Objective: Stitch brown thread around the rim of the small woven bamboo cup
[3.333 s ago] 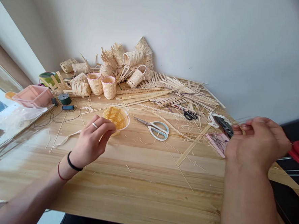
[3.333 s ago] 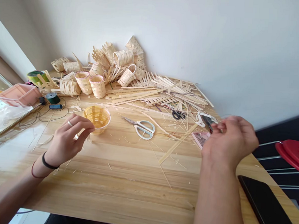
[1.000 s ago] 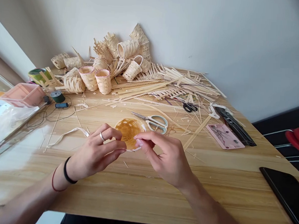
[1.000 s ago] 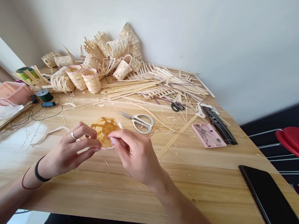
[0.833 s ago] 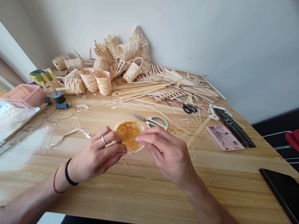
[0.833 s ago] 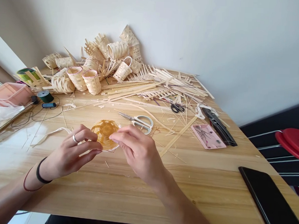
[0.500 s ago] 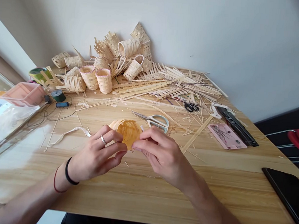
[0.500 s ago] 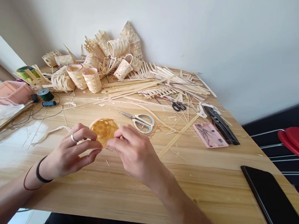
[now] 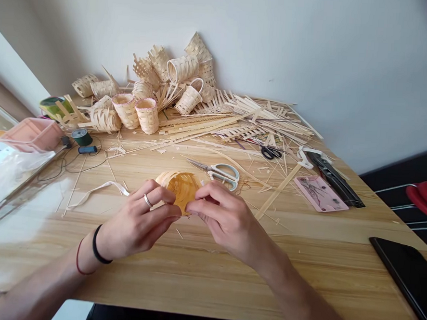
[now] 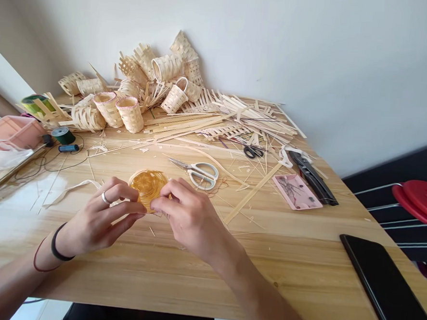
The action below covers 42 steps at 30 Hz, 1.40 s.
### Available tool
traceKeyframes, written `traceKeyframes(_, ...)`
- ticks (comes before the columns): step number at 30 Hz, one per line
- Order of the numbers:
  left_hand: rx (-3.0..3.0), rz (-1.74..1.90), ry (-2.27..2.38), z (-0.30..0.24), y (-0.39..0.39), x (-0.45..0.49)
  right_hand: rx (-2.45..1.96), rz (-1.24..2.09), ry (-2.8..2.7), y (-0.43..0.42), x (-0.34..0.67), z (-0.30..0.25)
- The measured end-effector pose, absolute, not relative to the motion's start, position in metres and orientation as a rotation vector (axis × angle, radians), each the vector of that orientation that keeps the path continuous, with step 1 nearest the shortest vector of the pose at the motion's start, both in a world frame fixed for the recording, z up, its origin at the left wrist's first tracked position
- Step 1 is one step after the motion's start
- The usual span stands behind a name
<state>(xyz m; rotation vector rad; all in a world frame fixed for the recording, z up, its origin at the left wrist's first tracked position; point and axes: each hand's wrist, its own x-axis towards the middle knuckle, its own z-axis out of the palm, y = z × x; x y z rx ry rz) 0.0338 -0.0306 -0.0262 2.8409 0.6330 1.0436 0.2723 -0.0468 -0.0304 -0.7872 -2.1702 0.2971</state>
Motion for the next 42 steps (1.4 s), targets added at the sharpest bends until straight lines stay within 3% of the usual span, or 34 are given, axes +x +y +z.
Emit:
traceKeyframes(17, 2.743, 1.270, 0.939, -0.025, -0.032, 0.034, -0.817, 0.204, -1.984, -0.057, 0.263, -0.025)
traceKeyframes(42, 2.696, 1.243, 0.912, -0.025, -0.033, 0.035, -0.839, 0.119, -1.937, -0.060, 0.254, -0.030)
